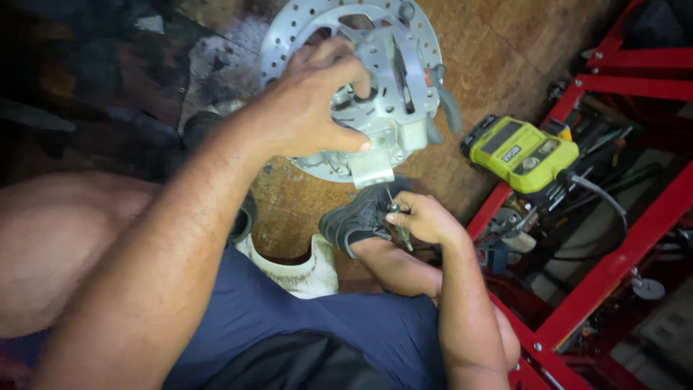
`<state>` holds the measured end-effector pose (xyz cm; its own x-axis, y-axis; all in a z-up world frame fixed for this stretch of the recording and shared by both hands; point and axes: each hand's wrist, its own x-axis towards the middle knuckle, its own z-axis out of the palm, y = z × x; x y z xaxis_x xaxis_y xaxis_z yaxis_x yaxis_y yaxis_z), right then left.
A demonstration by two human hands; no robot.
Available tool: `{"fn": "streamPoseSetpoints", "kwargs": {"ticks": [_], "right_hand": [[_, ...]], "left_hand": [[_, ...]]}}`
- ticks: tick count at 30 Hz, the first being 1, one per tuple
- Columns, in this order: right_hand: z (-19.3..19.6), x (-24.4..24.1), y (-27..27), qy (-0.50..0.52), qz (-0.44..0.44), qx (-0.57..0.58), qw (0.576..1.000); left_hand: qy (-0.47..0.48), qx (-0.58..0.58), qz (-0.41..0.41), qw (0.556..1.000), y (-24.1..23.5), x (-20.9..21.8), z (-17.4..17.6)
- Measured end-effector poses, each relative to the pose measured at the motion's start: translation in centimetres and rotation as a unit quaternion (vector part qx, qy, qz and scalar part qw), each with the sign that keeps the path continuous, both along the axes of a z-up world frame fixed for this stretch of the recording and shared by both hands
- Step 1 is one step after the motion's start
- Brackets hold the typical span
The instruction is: Repairing and cleaning a motorcycle brake disc and caliper assembly using hand tools
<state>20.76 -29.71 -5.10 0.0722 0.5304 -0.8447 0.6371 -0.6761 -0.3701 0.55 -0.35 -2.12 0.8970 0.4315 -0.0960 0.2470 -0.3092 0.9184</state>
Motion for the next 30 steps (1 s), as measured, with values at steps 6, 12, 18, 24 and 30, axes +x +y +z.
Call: {"fn": "streamPoseSetpoints", "kwargs": {"ticks": [6,12,18,24,30], "right_hand": [[0.3,0.1,0.3,-0.006,0.003,-0.011,1.0],[0.7,0.3,0.5,-0.003,0.008,-0.027,1.0],[0.1,0.5,0.0,-0.001,0.017,-0.015,1.0],[0.4,0.2,0.4,-0.006,-0.002,-0.035,0.999],[-0.1,0.4,-0.1,0.014,-0.002,-0.011,1.0]], "left_hand": [[0.057,-0.026,-0.028,0.998,0.6,-0.1,1.7],[0.004,0.005,-0.026,1.0,0.5,-0.1,0.4],[-0.015,0.017,-0.02,1.0,0.5,-0.1,0.1],[0.057,-0.027,-0.023,0.998,0.5,-0.1,1.4],[0.039,-0.022,-0.009,0.999,0.3,-0.1,0.8]]}}
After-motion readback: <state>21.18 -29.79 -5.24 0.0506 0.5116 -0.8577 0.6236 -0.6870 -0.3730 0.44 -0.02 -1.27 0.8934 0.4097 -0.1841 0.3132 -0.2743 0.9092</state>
